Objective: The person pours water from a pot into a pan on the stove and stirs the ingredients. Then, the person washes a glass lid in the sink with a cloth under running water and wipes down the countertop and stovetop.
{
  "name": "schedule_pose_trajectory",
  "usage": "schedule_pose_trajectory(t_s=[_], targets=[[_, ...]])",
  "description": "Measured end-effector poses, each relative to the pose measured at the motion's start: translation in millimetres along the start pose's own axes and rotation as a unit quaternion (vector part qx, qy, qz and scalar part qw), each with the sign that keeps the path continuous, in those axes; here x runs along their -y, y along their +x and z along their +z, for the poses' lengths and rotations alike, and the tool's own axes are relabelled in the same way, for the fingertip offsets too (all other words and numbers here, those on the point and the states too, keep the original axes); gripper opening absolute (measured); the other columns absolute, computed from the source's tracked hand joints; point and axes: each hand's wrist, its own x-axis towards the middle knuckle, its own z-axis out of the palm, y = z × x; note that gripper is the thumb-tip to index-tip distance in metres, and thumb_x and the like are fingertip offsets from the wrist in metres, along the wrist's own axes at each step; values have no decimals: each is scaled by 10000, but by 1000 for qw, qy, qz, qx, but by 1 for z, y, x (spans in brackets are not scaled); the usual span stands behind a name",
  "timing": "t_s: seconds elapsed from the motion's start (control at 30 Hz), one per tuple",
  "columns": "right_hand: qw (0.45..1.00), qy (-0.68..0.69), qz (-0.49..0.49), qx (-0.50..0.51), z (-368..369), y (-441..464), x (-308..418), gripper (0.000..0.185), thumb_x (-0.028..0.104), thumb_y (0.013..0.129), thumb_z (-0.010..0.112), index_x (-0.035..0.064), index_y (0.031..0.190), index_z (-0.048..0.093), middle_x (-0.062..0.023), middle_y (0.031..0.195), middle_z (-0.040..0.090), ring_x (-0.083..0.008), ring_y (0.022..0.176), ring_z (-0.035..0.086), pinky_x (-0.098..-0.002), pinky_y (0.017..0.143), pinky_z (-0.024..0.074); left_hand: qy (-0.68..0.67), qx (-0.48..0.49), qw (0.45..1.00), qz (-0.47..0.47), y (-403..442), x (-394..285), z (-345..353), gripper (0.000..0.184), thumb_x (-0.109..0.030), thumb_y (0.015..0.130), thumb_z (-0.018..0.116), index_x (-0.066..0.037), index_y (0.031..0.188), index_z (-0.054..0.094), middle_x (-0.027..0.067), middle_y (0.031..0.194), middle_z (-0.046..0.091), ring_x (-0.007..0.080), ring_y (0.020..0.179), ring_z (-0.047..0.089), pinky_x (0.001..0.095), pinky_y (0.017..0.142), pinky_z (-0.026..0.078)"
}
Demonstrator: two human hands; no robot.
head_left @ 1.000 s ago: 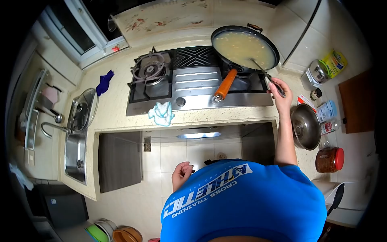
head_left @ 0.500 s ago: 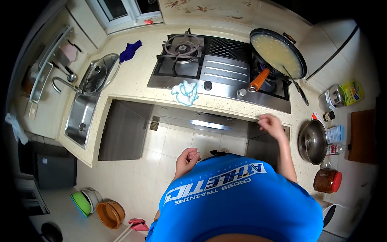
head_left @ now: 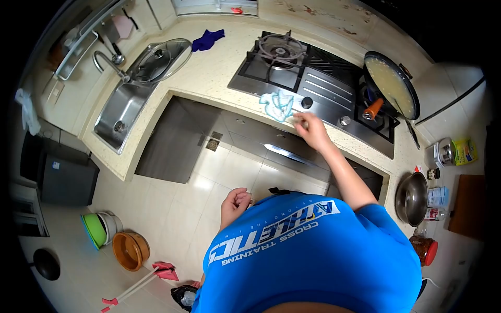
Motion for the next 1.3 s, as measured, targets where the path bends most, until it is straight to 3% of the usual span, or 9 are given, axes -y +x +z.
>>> schedule_pose_trajectory(t_s=[0.17,0.23,0.3,0.5,0.63,0.9,0.97,1.2,1.3], targets=[[996,-47,-72,-39,71,59,-23,318,66,694,652,14,1002,597,-193,1001,528,-335,910,522,-358,812,433,-22,-99,995,-17,-19,-4,-36,246,-60,837,590,20,1057,514,64,834,604,98,733,580,200,663,460],[977,-184,-87,-67,96,67,-31,317,33,676,648,16,990,606,-200,981,525,-340,900,515,-367,826,427,-20,-115,993,-20,-20,0,-46,236,-63,839,588,20,1048,516,59,826,607,100,737,584,198,664,459],[982,-167,-52,-69,110,82,-35,303,26,675,647,33,975,609,-187,983,512,-338,927,493,-364,837,412,-35,-111,993,-15,-15,14,-57,206,-82,865,557,-2,1051,522,90,896,622,153,779,614,247,655,499],[988,-92,-103,-68,153,136,-26,334,35,646,658,38,976,600,-171,894,494,-322,858,485,-372,762,415,-89,-155,981,-73,17,-7,-61,207,-64,846,587,3,1034,531,48,817,608,105,726,587,203,664,462],[994,-49,-101,-19,192,188,3,372,61,655,649,50,1021,587,-176,945,481,-317,898,479,-369,787,411,-78,-207,972,-76,54,-32,-80,197,-63,848,584,-1,1029,533,48,810,608,106,719,584,209,665,467],[986,42,-135,85,284,304,18,402,110,630,711,57,1013,601,-164,1034,487,-321,1009,457,-359,880,391,51,-207,976,-34,142,-104,-119,196,-57,853,572,5,1033,527,61,886,603,122,773,579,250,734,484],[982,49,-153,95,301,334,22,406,124,626,724,66,1010,606,-161,1039,486,-310,1014,457,-356,885,386,89,-227,970,8,161,-119,-125,238,-172,864,583,-21,1041,533,60,905,624,125,765,599,232,675,439],[997,-21,-74,-26,307,394,23,262,133,667,676,88,921,629,-89,976,511,-286,958,471,-372,787,443,34,-263,964,-31,163,-123,-141,160,-41,847,576,-2,999,541,40,849,584,103,766,561,249,724,490],[990,-54,-128,-26,329,383,31,219,103,674,651,82,890,622,-89,946,518,-285,929,475,-371,763,450,20,-284,957,-56,166,-118,-152,176,-38,841,584,-2,1008,540,31,838,575,97,760,553,236,716,482]])
